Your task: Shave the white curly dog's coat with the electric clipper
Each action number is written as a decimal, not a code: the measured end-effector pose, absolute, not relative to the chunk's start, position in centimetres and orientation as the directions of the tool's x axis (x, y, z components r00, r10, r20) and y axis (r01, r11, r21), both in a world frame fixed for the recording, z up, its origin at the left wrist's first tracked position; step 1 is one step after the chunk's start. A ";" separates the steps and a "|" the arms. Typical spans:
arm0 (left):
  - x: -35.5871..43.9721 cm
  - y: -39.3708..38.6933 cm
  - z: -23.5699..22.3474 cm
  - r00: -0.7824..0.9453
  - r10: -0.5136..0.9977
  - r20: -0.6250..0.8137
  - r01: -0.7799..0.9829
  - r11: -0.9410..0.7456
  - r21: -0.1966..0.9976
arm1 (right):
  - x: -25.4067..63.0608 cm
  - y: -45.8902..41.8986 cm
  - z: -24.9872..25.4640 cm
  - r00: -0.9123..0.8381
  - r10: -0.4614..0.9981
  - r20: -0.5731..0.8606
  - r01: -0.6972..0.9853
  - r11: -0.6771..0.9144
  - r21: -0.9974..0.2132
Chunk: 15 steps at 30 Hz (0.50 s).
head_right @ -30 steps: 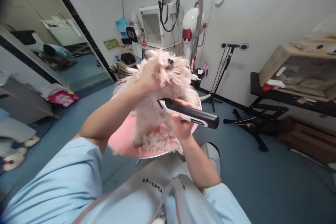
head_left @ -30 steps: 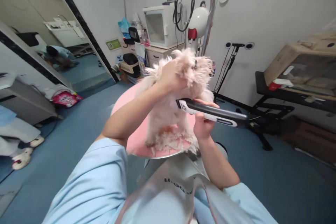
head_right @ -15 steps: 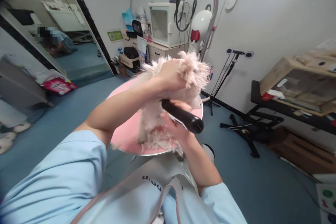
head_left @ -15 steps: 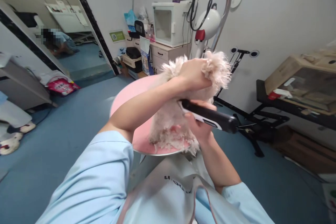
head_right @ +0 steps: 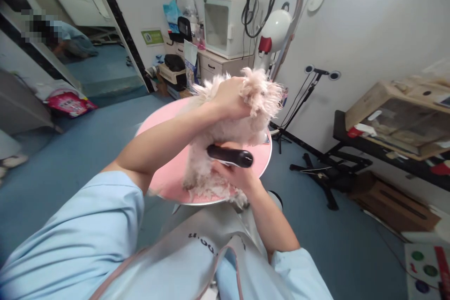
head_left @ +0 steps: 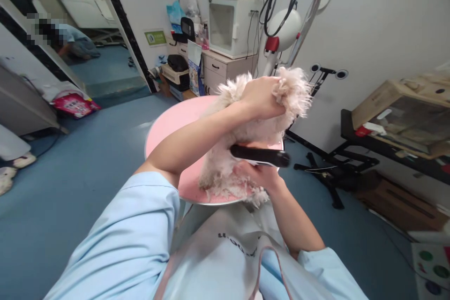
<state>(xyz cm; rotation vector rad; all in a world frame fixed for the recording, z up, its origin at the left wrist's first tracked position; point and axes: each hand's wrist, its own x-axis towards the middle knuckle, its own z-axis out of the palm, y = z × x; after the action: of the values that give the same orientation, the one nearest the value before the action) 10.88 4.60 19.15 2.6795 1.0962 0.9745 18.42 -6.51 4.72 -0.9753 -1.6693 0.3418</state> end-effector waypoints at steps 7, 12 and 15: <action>10.4 4.4 19.1 0.539 0.609 0.582 0.568 -0.773 0.282 | 19.4 -5.7 3.4 0.012 0.735 0.678 0.474 0.593 -0.651; 9.8 4.1 18.7 0.542 0.619 0.568 0.576 -0.766 0.285 | 18.2 -6.3 1.9 -0.197 0.779 0.595 0.429 0.614 -0.662; 9.5 4.4 18.6 0.530 0.638 0.559 0.580 -0.753 0.310 | 19.6 -7.0 2.2 -0.225 0.762 0.607 0.338 0.645 -0.685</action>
<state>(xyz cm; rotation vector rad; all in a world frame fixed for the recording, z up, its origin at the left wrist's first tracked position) 9.50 4.38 18.56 2.6718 1.0663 1.0302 19.55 -7.02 2.20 -0.8803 -1.8196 0.5077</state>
